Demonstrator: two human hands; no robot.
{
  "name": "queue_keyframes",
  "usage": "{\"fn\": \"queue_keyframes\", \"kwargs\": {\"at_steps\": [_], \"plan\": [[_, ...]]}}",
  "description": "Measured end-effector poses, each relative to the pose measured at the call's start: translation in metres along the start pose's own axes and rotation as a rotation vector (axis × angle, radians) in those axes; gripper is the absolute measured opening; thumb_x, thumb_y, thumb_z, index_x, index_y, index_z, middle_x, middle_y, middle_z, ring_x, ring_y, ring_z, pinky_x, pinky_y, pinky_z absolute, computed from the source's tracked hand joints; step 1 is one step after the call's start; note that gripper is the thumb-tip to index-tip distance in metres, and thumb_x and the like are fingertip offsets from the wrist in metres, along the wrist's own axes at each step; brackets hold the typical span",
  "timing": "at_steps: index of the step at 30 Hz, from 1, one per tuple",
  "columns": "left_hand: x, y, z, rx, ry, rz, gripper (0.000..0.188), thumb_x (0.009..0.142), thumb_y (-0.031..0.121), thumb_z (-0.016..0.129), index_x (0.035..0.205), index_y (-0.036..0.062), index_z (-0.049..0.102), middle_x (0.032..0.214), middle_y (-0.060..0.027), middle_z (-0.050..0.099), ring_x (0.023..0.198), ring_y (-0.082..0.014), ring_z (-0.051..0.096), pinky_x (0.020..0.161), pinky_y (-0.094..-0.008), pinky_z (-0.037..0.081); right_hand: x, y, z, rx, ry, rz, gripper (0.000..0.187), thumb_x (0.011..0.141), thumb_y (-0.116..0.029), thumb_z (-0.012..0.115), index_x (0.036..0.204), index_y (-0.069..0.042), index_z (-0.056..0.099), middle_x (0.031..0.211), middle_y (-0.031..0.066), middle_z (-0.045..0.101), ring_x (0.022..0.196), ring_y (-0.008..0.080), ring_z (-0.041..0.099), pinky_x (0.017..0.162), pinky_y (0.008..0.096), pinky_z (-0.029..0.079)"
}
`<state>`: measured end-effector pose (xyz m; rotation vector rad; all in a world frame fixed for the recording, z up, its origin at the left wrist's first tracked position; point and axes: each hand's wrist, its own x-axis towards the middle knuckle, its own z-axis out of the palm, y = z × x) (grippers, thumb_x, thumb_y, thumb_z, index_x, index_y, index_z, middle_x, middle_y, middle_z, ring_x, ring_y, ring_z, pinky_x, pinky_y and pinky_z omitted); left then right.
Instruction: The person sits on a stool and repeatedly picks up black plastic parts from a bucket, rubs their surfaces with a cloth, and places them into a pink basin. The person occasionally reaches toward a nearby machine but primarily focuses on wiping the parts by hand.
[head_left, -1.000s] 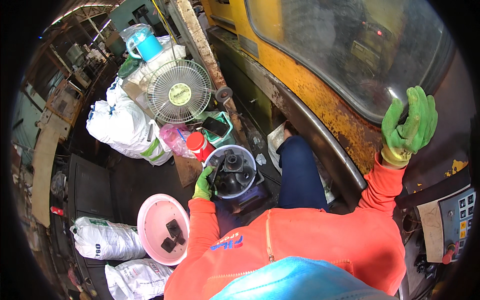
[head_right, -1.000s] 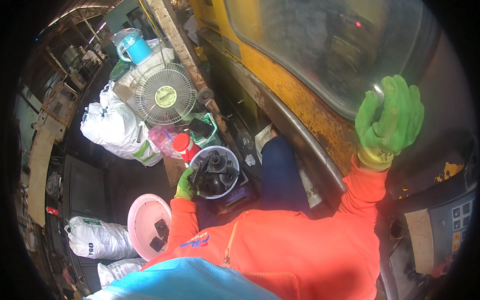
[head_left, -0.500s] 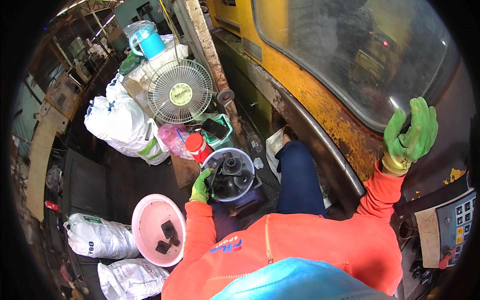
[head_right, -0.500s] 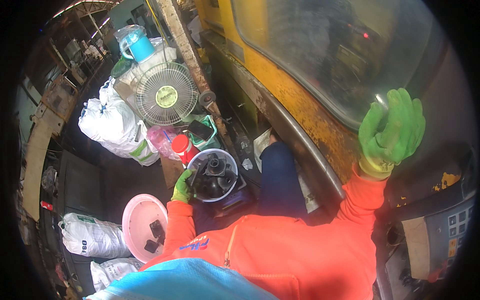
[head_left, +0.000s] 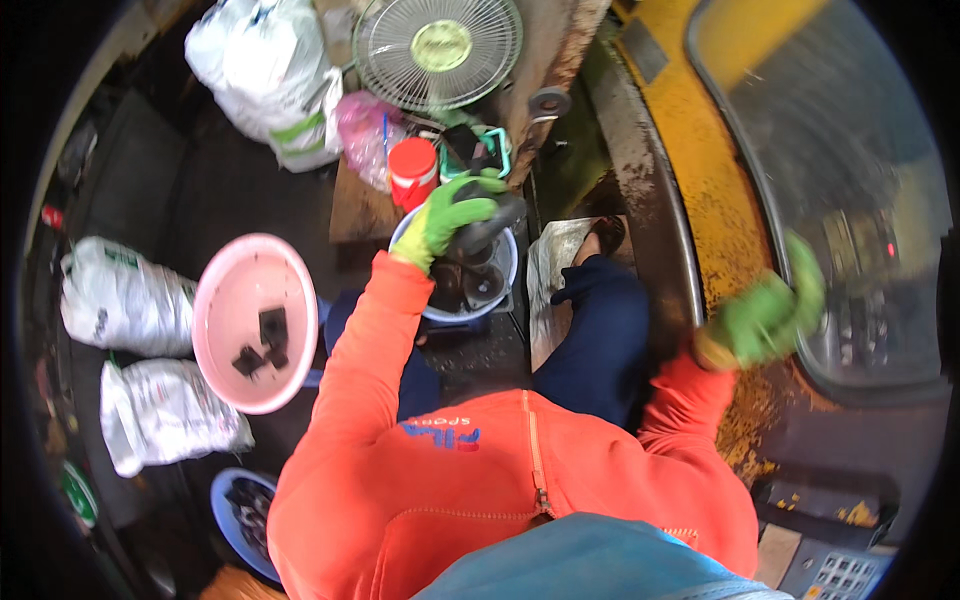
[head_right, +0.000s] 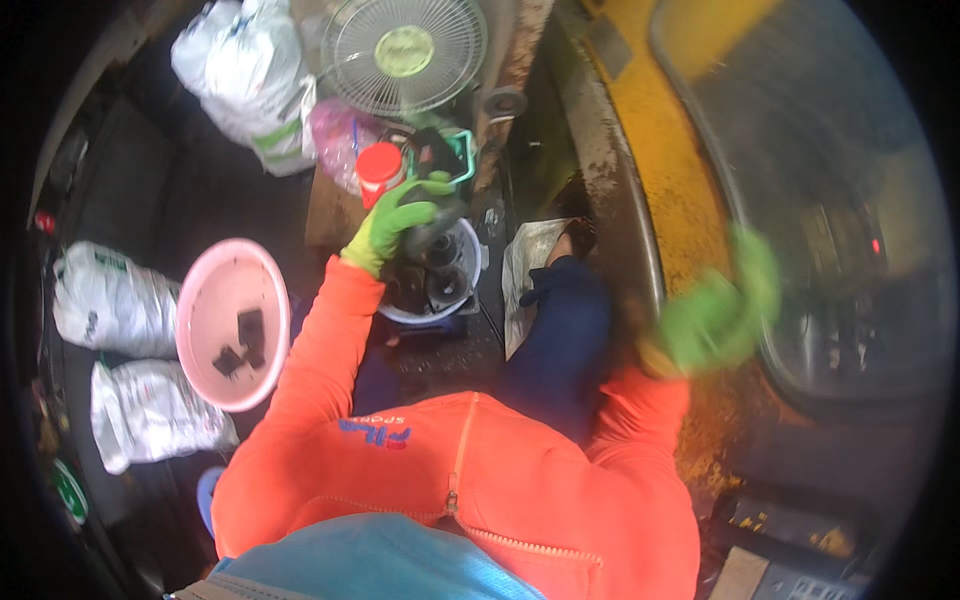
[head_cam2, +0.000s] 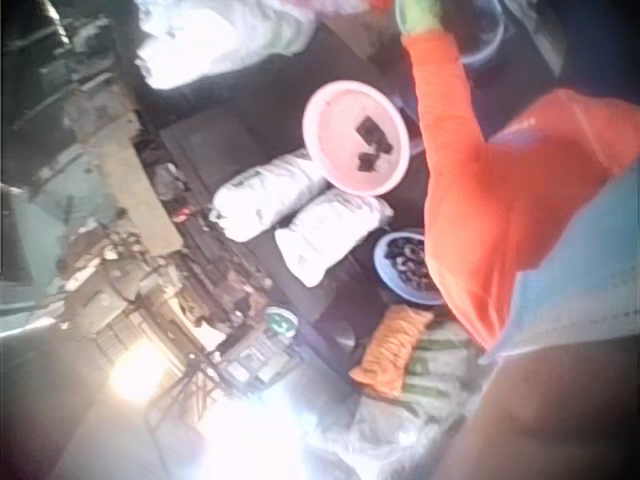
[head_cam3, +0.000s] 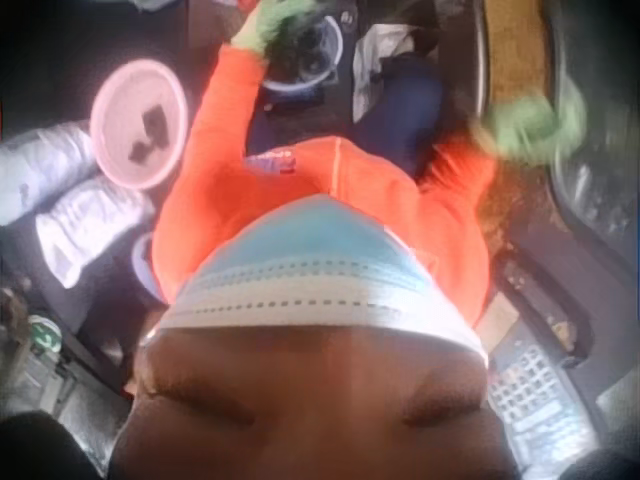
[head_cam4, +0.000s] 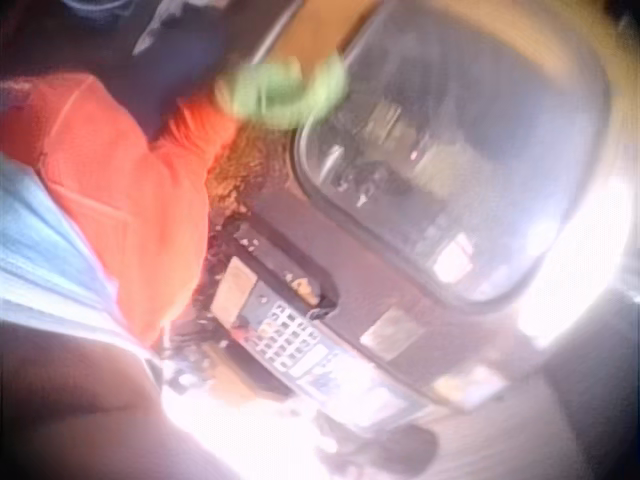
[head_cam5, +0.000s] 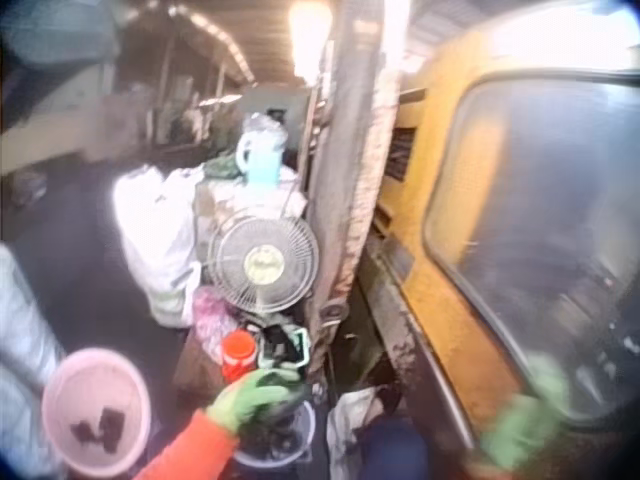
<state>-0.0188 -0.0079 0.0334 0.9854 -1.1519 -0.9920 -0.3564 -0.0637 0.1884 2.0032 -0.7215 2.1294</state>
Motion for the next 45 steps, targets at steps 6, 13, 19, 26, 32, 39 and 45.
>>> {"fn": "queue_keyframes", "kwargs": {"at_steps": [6,13,19,26,32,39,45], "plan": [[-0.013,-0.015,0.021,0.361,0.002,0.009,0.046,0.073,0.027,0.078,0.112,0.0057,0.068,0.126,-0.0126,0.058,0.115,-0.0282,0.056,0.101,-0.0384,0.043,-0.127,0.010,0.166,0.629,-1.002,1.110,0.038,0.098,-0.014,0.058,0.132,0.001,0.054,0.122,0.0110,0.062,0.111,0.0182,0.059,0.098,0.0304,0.045],[-0.016,-0.008,0.012,0.357,-0.125,-0.049,0.048,0.069,0.024,0.079,0.111,0.0039,0.067,0.127,-0.0126,0.057,0.117,-0.0265,0.054,0.098,-0.0381,0.043,-0.165,0.022,0.167,1.017,-1.139,1.370,0.039,0.097,-0.023,0.055,0.127,0.002,0.057,0.114,0.0048,0.061,0.103,0.0126,0.056,0.092,0.0265,0.043],[-0.021,-0.005,0.013,0.308,-0.083,0.016,0.045,0.068,0.021,0.077,0.109,0.0059,0.068,0.147,-0.0163,0.044,0.133,-0.0288,0.044,0.109,-0.0394,0.036,-0.166,0.021,0.174,0.913,-0.876,1.083,0.039,0.101,-0.025,0.050,0.127,0.003,0.055,0.120,0.0140,0.062,0.105,0.0203,0.061,0.095,0.0331,0.047],[-0.024,-0.006,0.001,0.583,0.288,0.326,0.048,0.068,0.020,0.083,0.110,0.0074,0.066,0.134,-0.0153,0.056,0.120,-0.0313,0.057,0.101,-0.0410,0.045,-0.178,0.047,0.161,0.789,-0.907,1.272,0.033,0.101,-0.032,0.050,0.120,-0.005,0.055,0.092,0.0030,0.060,0.078,0.0119,0.056,0.072,0.0298,0.050],[-0.024,-0.010,0.013,0.570,0.343,0.417,0.049,0.067,0.017,0.084,0.112,0.0065,0.065,0.128,-0.0132,0.061,0.115,-0.0281,0.061,0.097,-0.0385,0.049,-0.233,0.018,0.151,0.894,-1.111,0.950,0.055,0.090,-0.022,0.067,0.139,-0.004,0.046,0.125,0.0066,0.059,0.116,0.0173,0.055,0.098,0.0315,0.045],[-0.028,-0.011,0.026,0.483,0.285,0.479,0.051,0.067,0.018,0.085,0.112,0.0052,0.065,0.126,-0.0130,0.063,0.111,-0.0270,0.063,0.094,-0.0373,0.050,-0.204,-0.008,0.166,0.667,-1.027,0.412,0.053,0.076,-0.019,0.079,0.121,-0.003,0.057,0.110,0.0089,0.065,0.098,0.0197,0.065,0.083,0.0330,0.053],[-0.030,-0.005,0.018,0.353,0.147,0.457,0.046,0.067,0.018,0.084,0.108,0.0058,0.065,0.121,-0.0129,0.064,0.107,-0.0271,0.064,0.091,-0.0370,0.052,-0.180,-0.019,0.163,0.797,-1.103,0.378,0.071,0.054,-0.029,0.093,0.112,-0.003,0.061,0.100,0.0058,0.066,0.091,0.0207,0.064,0.081,0.0330,0.052]]}}
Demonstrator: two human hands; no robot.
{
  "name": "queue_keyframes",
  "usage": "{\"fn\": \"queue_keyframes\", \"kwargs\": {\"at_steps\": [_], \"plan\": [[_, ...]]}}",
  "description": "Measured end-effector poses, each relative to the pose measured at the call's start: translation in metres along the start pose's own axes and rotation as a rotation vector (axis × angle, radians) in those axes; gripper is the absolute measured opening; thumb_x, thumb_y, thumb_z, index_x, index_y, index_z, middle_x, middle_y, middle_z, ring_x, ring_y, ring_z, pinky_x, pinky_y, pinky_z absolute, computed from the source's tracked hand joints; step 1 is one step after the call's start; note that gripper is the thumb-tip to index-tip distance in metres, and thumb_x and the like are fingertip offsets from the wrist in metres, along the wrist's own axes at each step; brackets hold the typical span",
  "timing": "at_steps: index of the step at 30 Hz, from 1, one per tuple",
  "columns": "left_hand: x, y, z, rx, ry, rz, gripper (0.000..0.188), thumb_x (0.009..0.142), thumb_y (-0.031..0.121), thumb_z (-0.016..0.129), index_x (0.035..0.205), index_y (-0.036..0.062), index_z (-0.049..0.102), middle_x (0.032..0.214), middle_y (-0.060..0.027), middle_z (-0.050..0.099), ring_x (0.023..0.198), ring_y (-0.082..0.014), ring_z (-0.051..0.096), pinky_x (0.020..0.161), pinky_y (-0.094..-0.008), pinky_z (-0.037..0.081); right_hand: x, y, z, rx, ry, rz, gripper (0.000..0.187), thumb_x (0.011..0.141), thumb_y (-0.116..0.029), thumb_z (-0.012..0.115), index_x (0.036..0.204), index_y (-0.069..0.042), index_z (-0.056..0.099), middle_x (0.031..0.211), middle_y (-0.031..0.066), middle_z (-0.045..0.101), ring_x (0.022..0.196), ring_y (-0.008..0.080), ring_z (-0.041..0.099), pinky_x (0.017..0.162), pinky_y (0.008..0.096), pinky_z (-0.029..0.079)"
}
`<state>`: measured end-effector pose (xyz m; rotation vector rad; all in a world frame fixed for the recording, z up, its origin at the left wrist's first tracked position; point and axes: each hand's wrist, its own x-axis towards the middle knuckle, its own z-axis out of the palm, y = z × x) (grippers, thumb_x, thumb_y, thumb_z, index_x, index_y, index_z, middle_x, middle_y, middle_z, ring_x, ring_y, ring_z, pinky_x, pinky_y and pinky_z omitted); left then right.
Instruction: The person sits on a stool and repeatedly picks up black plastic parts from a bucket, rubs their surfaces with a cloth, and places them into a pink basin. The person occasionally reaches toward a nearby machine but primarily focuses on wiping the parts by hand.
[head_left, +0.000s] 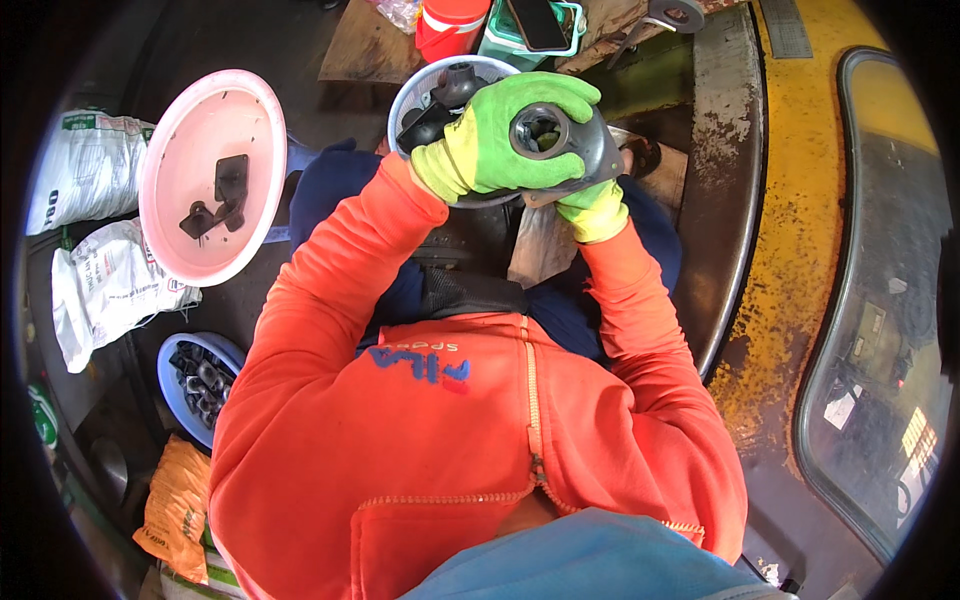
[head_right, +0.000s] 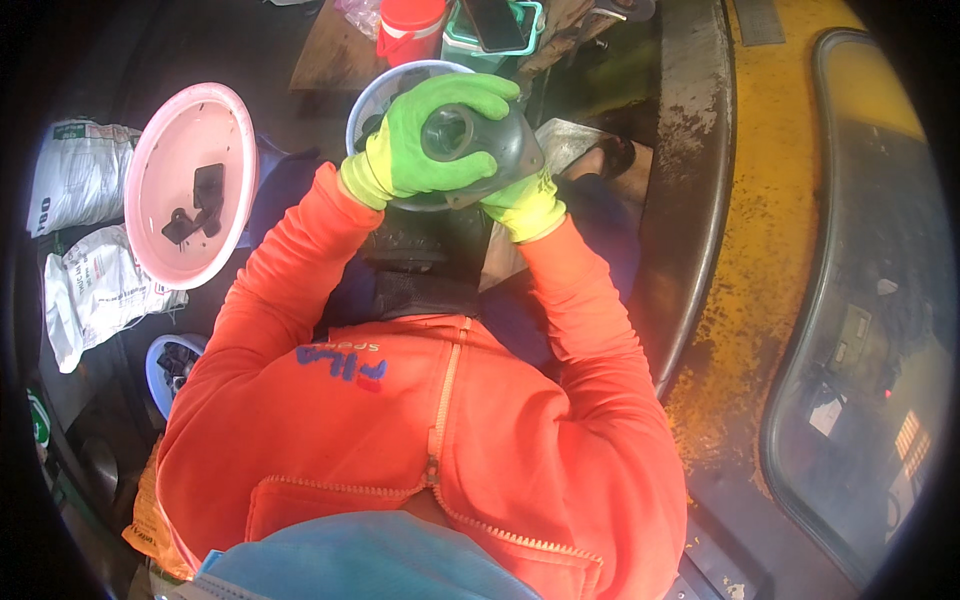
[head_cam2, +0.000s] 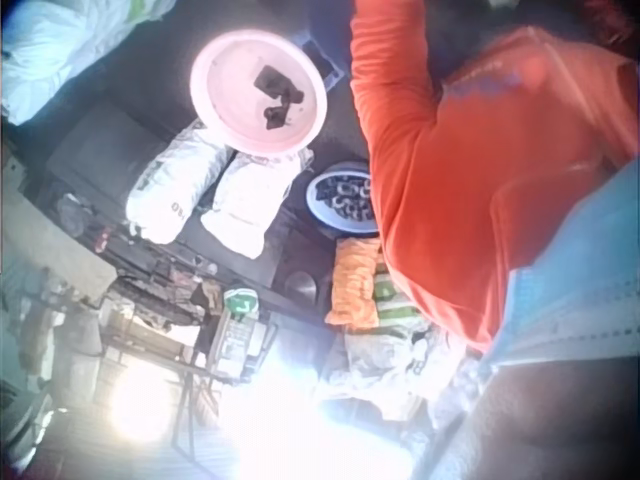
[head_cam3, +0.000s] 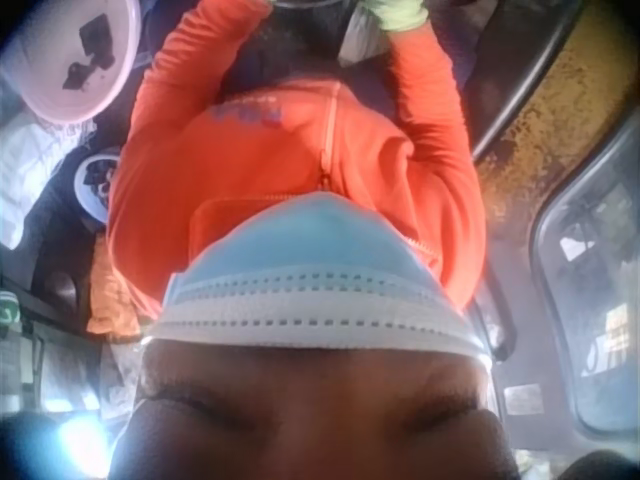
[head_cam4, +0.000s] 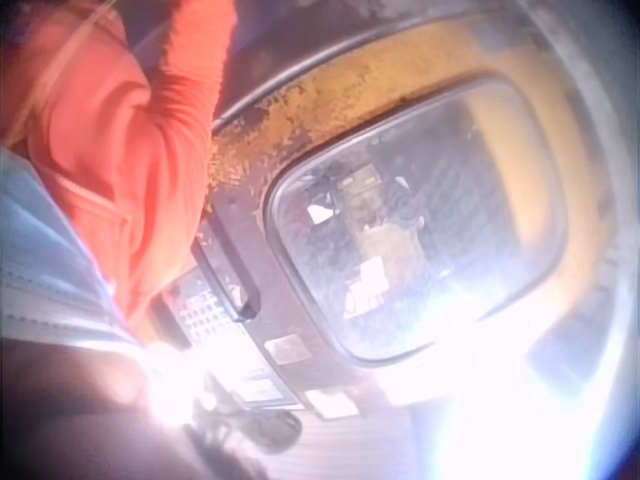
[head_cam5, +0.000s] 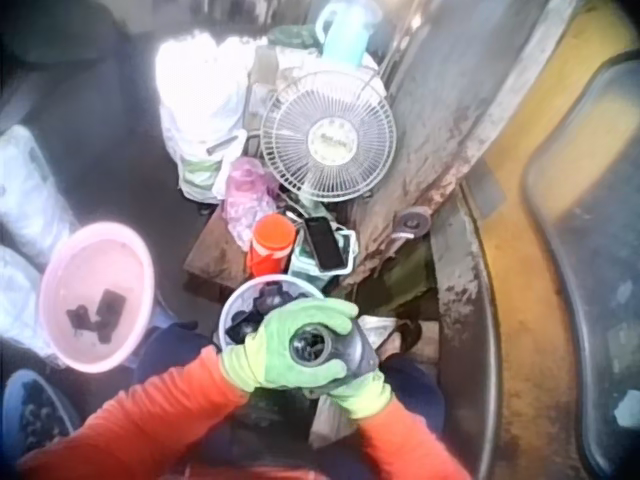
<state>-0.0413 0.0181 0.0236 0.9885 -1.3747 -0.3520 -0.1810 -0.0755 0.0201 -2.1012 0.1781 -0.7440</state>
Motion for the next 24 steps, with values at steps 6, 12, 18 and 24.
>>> {"fn": "queue_keyframes", "kwargs": {"at_steps": [6,12,18,24], "plan": [[0.001,0.003,-0.009,-0.176,-0.207,-0.008,0.044,0.068,0.014,0.080,0.109,0.0053,0.065,0.123,-0.0130,0.064,0.111,-0.0283,0.060,0.095,-0.0392,0.047,-0.001,-0.009,-0.014,0.051,-0.362,0.103,0.085,0.055,-0.030,0.094,0.128,-0.007,0.055,0.120,0.0073,0.061,0.112,0.0235,0.058,0.095,0.0368,0.048],[0.003,0.007,-0.011,-0.280,-0.353,-0.025,0.043,0.066,0.017,0.082,0.104,0.0052,0.066,0.119,-0.0130,0.066,0.110,-0.0296,0.060,0.096,-0.0410,0.046,-0.015,-0.005,-0.022,-0.152,-0.478,-0.080,0.075,0.067,-0.033,0.089,0.129,-0.007,0.055,0.123,0.0089,0.061,0.114,0.0249,0.058,0.096,0.0384,0.048],[0.006,0.009,-0.001,-0.425,-0.549,0.012,0.044,0.063,0.023,0.082,0.101,0.0066,0.067,0.114,-0.0110,0.068,0.116,-0.0344,0.058,0.101,-0.0436,0.043,-0.047,0.014,-0.023,0.176,-0.452,0.283,0.055,0.087,-0.022,0.070,0.137,-0.011,0.050,0.128,0.0074,0.060,0.121,0.0211,0.055,0.104,0.0351,0.043],[0.023,0.006,-0.026,0.040,-0.407,0.052,0.062,0.062,0.025,0.082,0.119,0.0088,0.063,0.138,-0.0145,0.053,0.132,-0.0347,0.044,0.109,-0.0465,0.033,-0.018,0.015,-0.021,-0.498,-0.323,-0.191,0.053,0.080,-0.026,0.074,0.126,-0.007,0.056,0.111,0.0073,0.066,0.103,0.0214,0.064,0.088,0.0331,0.050]]}}
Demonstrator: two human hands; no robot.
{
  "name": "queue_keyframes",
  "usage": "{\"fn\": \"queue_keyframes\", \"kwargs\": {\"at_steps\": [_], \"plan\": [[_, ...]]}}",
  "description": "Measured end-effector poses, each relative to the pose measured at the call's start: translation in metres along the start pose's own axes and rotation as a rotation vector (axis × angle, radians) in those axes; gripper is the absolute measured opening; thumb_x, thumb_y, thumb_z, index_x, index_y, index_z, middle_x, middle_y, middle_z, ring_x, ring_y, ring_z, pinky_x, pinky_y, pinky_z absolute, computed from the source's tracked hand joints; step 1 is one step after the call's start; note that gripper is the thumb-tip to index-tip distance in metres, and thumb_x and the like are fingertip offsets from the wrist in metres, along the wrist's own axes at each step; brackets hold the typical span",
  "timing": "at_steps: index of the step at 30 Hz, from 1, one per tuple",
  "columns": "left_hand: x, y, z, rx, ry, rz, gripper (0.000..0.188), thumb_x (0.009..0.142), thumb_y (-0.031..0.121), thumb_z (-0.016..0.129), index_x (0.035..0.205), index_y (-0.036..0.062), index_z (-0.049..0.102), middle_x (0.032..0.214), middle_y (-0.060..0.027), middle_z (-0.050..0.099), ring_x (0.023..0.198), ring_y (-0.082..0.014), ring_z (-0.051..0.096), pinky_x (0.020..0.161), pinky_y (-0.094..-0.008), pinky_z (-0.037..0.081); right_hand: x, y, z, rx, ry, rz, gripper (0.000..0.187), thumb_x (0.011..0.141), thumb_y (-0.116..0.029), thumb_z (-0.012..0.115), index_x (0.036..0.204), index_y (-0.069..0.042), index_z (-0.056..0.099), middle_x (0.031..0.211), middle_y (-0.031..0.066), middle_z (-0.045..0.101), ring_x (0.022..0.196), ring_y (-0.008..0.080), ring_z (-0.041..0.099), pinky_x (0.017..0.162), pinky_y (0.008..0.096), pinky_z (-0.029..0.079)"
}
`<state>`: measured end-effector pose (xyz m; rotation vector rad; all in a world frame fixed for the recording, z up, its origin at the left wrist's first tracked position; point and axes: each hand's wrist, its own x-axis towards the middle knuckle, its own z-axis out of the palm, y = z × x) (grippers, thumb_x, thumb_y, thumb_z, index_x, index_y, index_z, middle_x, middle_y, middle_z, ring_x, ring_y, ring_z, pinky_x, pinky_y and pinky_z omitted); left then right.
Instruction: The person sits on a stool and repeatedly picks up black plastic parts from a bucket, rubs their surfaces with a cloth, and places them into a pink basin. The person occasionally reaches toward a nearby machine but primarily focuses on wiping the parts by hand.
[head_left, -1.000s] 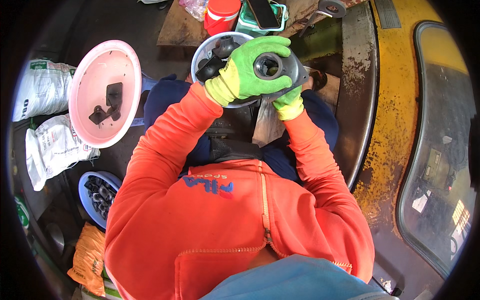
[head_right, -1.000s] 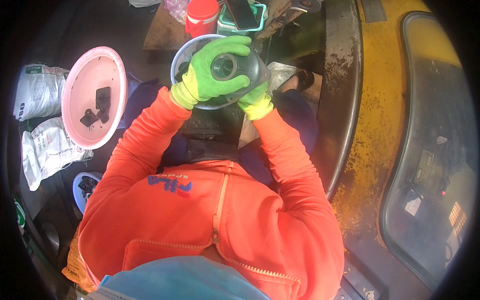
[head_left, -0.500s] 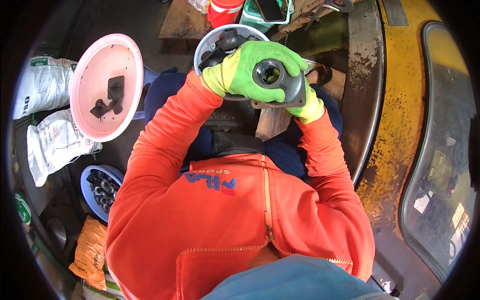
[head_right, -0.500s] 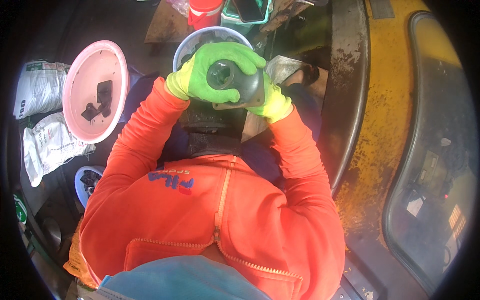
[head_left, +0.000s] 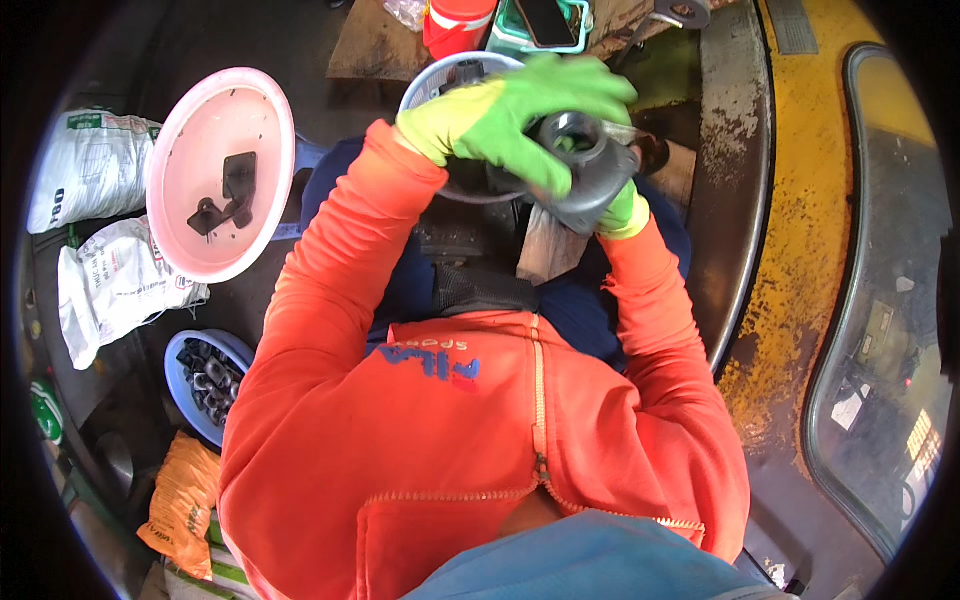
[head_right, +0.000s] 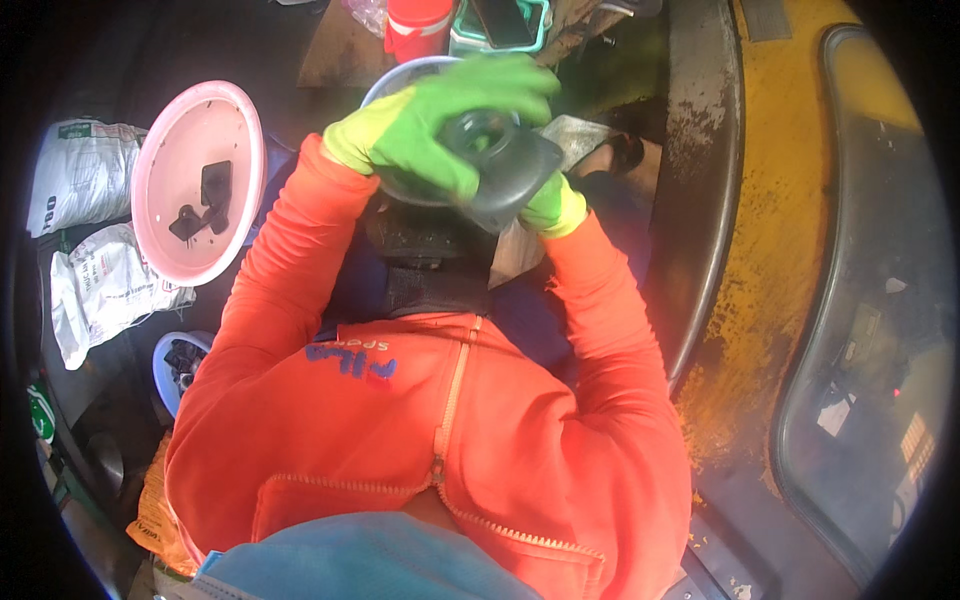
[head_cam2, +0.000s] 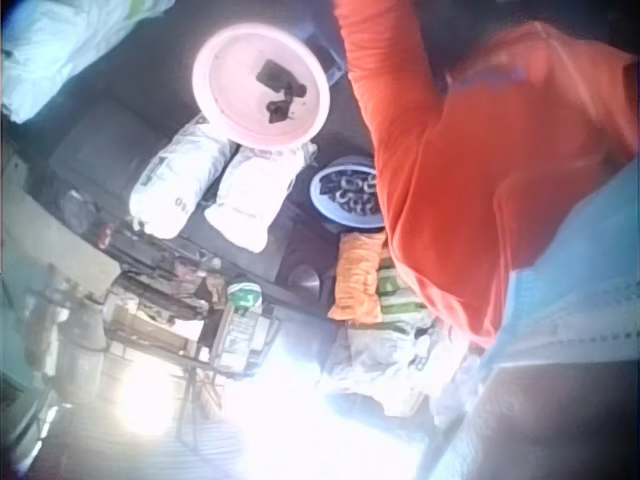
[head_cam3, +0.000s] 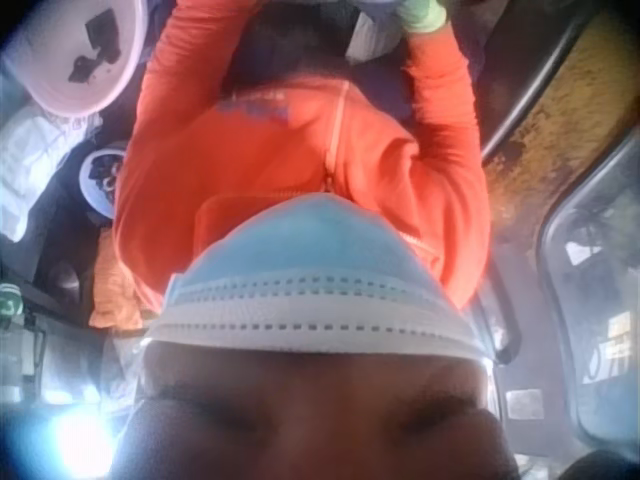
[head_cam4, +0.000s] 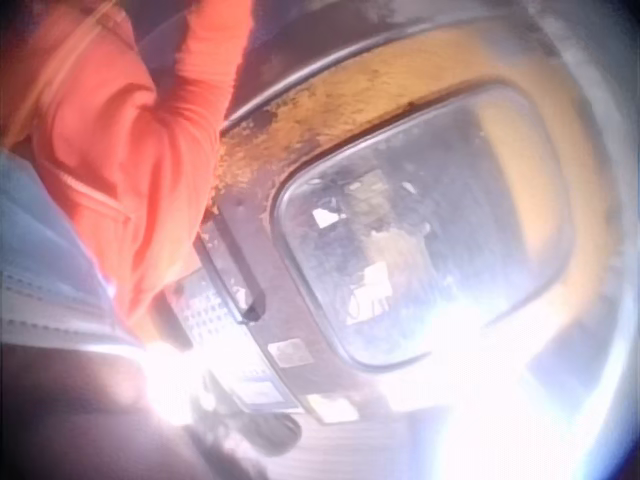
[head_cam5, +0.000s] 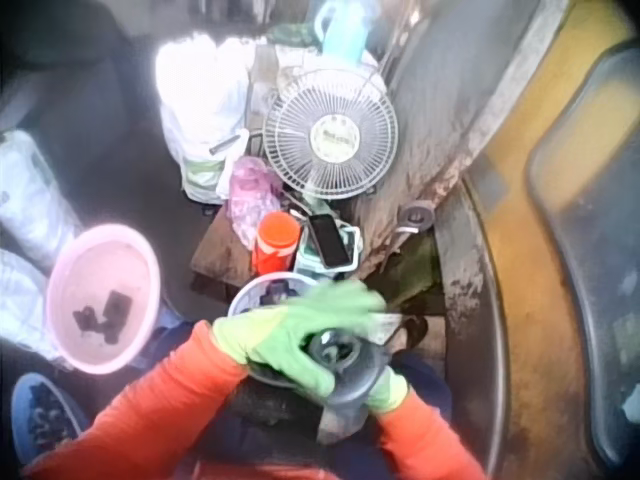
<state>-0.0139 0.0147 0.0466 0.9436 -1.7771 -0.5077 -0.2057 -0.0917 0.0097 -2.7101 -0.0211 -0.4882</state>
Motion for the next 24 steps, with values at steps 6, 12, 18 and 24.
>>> {"fn": "queue_keyframes", "kwargs": {"at_steps": [6,12,18,24], "plan": [[0.000,0.000,0.040,-0.181,0.327,-0.288,0.069,0.064,0.016,0.085,0.126,0.0045,0.058,0.142,-0.0134,0.050,0.126,-0.0260,0.051,0.106,-0.0387,0.041,0.023,-0.019,0.011,0.515,0.524,0.294,0.039,0.083,-0.020,0.068,0.118,-0.006,0.060,0.109,0.0100,0.066,0.100,0.0249,0.065,0.083,0.0347,0.052],[-0.007,-0.015,0.059,-0.200,0.492,-0.107,0.049,0.066,0.019,0.087,0.108,0.0083,0.063,0.125,-0.0123,0.062,0.119,-0.0276,0.057,0.100,-0.0388,0.046,0.024,-0.026,0.002,0.205,0.422,0.253,0.035,0.077,-0.023,0.070,0.108,-0.007,0.065,0.102,0.0104,0.067,0.091,0.0276,0.067,0.075,0.0359,0.053],[-0.006,-0.007,0.047,-0.170,0.439,-0.041,0.046,0.068,0.017,0.085,0.107,0.0081,0.063,0.122,-0.0115,0.063,0.116,-0.0273,0.059,0.098,-0.0387,0.048,0.035,-0.029,-0.022,0.007,0.267,0.043,0.031,0.070,-0.022,0.074,0.096,-0.006,0.069,0.092,0.0103,0.068,0.085,0.0285,0.068,0.073,0.0362,0.053],[-0.010,-0.005,0.042,-0.288,0.273,-0.054,0.046,0.070,0.013,0.080,0.111,0.0060,0.062,0.127,-0.0116,0.061,0.125,-0.0295,0.053,0.105,-0.0428,0.042,0.016,-0.020,-0.019,0.157,0.110,0.039,0.049,0.065,-0.018,0.078,0.112,-0.012,0.065,0.107,0.0058,0.066,0.099,0.0269,0.063,0.084,0.0381,0.051]]}}
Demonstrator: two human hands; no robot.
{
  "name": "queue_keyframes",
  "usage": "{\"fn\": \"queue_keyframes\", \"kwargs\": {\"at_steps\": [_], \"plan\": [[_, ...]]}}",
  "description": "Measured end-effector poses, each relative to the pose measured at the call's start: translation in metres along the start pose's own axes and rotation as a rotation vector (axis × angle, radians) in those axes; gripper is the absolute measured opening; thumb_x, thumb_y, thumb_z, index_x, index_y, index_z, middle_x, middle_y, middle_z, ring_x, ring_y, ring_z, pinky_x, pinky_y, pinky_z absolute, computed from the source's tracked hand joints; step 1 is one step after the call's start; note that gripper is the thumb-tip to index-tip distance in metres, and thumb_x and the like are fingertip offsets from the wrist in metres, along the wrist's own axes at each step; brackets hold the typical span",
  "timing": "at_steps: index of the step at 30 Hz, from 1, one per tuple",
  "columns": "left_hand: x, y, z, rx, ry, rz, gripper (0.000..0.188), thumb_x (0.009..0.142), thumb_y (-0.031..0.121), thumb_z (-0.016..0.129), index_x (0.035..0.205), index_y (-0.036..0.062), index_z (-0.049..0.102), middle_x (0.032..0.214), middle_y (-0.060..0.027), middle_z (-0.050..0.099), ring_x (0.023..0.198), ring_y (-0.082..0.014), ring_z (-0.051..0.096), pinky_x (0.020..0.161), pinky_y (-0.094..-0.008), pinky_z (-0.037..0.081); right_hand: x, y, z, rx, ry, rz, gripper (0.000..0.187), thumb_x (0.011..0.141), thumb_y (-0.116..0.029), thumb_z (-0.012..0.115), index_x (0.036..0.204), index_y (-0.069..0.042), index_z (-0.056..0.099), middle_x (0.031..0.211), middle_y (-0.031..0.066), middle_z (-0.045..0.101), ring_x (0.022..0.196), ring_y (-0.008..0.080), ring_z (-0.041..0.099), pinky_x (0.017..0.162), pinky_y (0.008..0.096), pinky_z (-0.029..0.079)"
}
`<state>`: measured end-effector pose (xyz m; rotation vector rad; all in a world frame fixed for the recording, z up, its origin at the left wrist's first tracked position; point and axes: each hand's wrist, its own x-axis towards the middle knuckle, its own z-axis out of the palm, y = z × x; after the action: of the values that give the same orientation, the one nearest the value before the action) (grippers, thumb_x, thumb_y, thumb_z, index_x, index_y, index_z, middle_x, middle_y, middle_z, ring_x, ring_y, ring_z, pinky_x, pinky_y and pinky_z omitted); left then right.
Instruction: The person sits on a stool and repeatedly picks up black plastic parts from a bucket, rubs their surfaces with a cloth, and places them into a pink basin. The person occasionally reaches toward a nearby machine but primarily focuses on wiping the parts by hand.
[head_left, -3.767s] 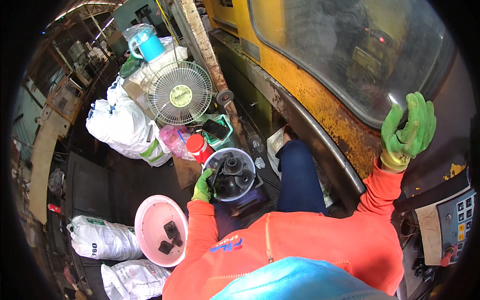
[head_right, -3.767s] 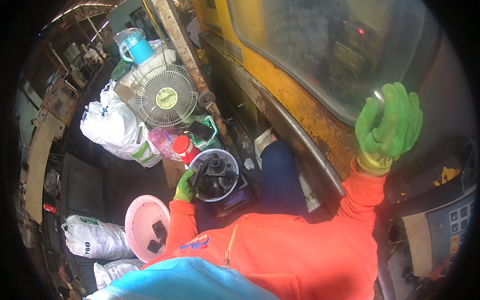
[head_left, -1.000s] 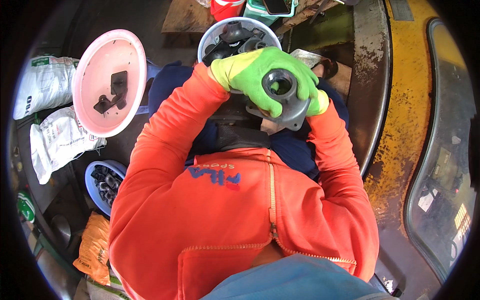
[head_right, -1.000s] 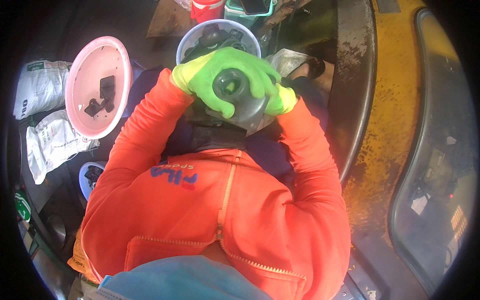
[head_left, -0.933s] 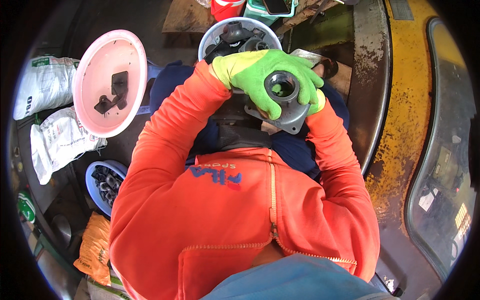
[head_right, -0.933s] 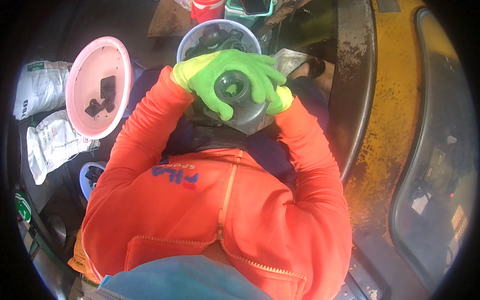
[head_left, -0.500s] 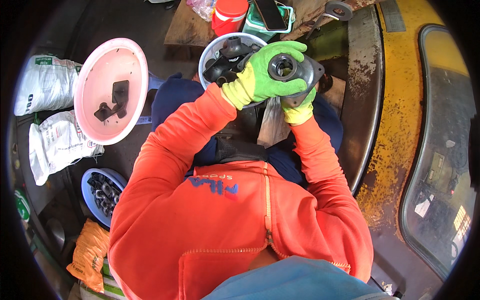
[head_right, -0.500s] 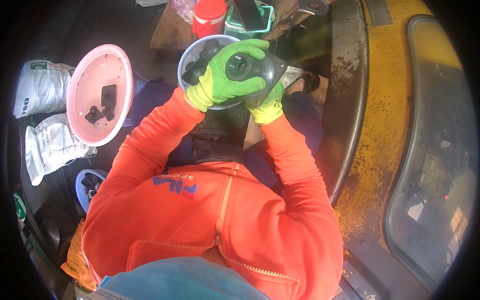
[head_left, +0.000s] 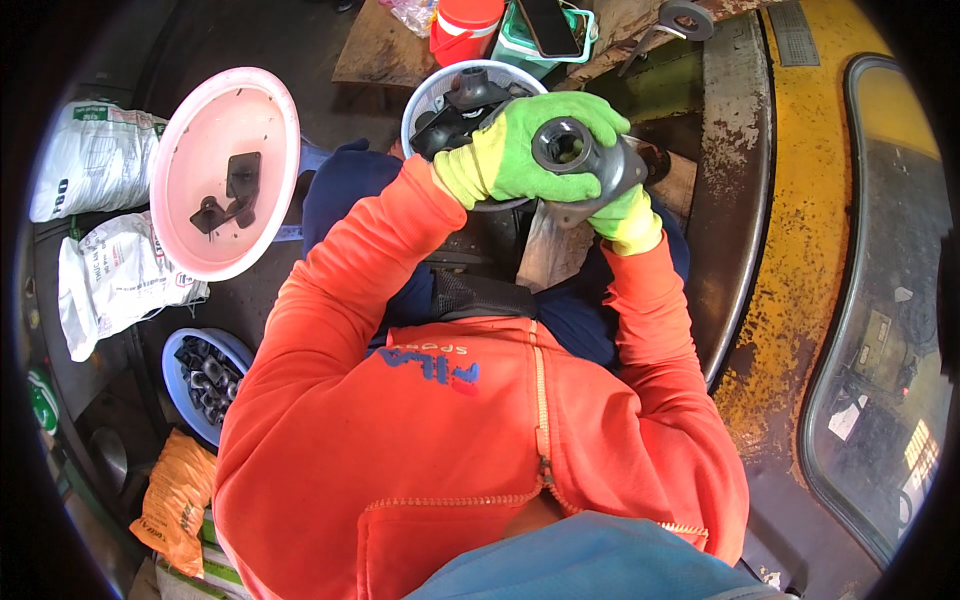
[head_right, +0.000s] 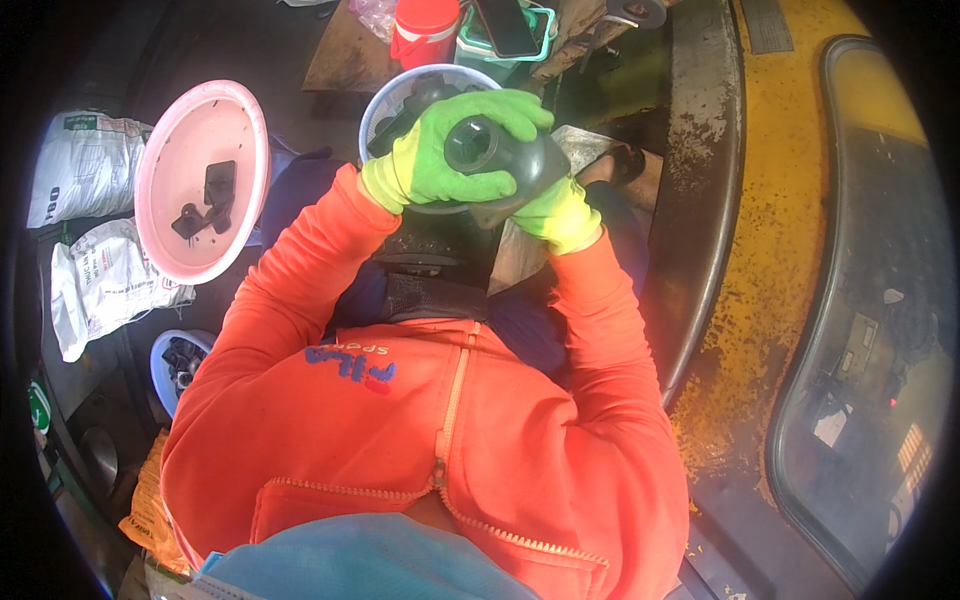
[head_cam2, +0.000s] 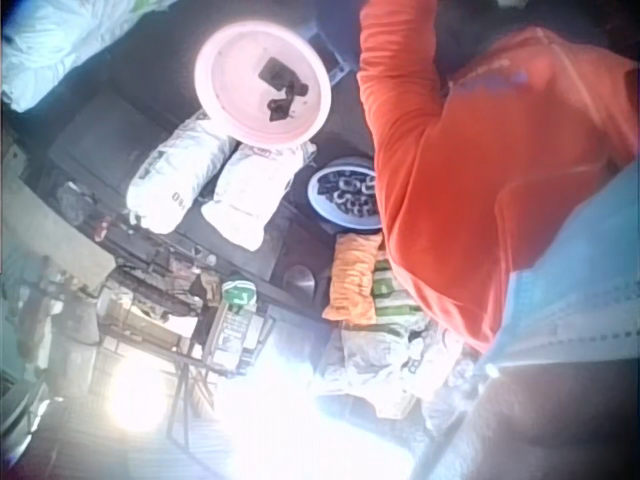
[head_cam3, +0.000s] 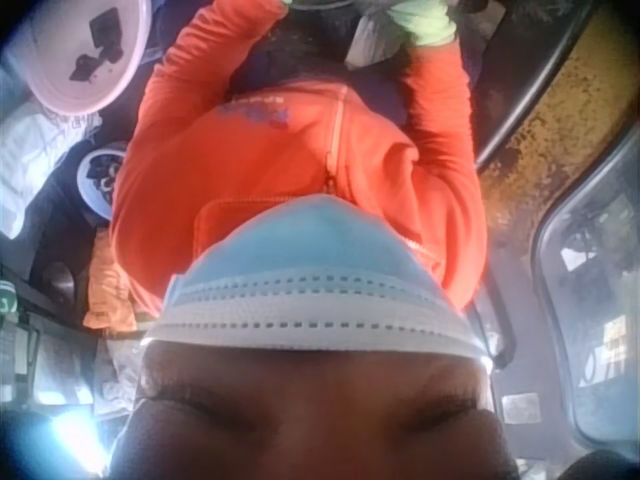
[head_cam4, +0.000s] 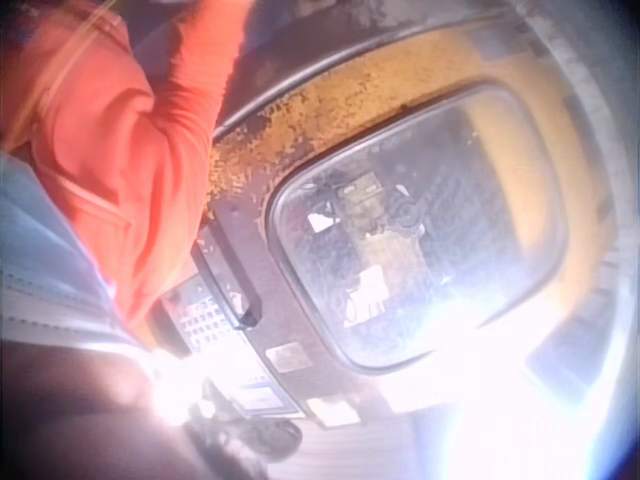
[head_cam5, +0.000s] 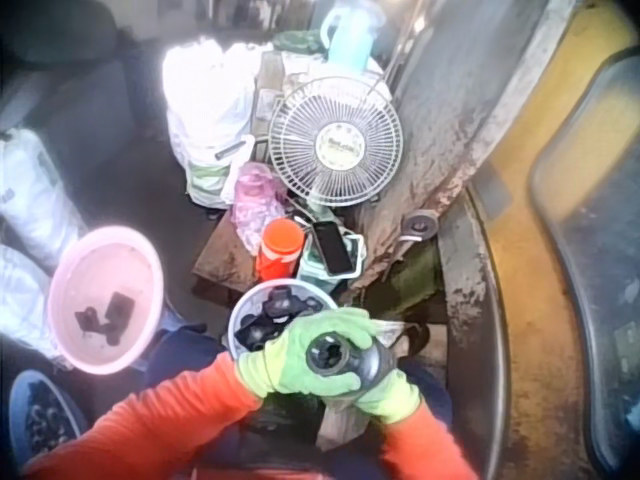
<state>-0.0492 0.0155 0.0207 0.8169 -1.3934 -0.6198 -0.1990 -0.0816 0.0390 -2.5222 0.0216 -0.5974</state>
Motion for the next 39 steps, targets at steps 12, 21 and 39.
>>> {"fn": "queue_keyframes", "kwargs": {"at_steps": [12,21,39], "plan": [[0.001,0.002,0.007,0.032,0.221,-0.141,0.045,0.076,0.008,0.079,0.117,0.0035,0.060,0.131,-0.0124,0.059,0.116,-0.0219,0.058,0.098,-0.0354,0.047,-0.015,0.013,0.027,0.225,0.225,0.330,0.051,0.077,-0.024,0.074,0.124,-0.009,0.059,0.117,0.0088,0.063,0.106,0.0257,0.062,0.086,0.0346,0.051],[-0.010,0.000,0.015,0.052,0.235,-0.108,0.047,0.074,0.009,0.078,0.118,0.0039,0.060,0.130,-0.0130,0.059,0.117,-0.0242,0.057,0.098,-0.0369,0.047,-0.003,0.000,0.017,0.089,0.105,0.275,0.038,0.080,-0.015,0.071,0.115,-0.005,0.060,0.104,0.0051,0.065,0.094,0.0195,0.064,0.081,0.0329,0.052],[0.004,0.023,0.001,-0.232,-0.453,0.110,0.043,0.060,0.017,0.082,0.100,0.0073,0.068,0.113,-0.0107,0.068,0.118,-0.0356,0.055,0.101,-0.0457,0.044,-0.043,0.001,0.000,0.465,-0.520,0.216,0.051,0.085,-0.028,0.073,0.130,-0.010,0.058,0.128,0.0063,0.059,0.123,0.0194,0.053,0.104,0.0357,0.043]]}}
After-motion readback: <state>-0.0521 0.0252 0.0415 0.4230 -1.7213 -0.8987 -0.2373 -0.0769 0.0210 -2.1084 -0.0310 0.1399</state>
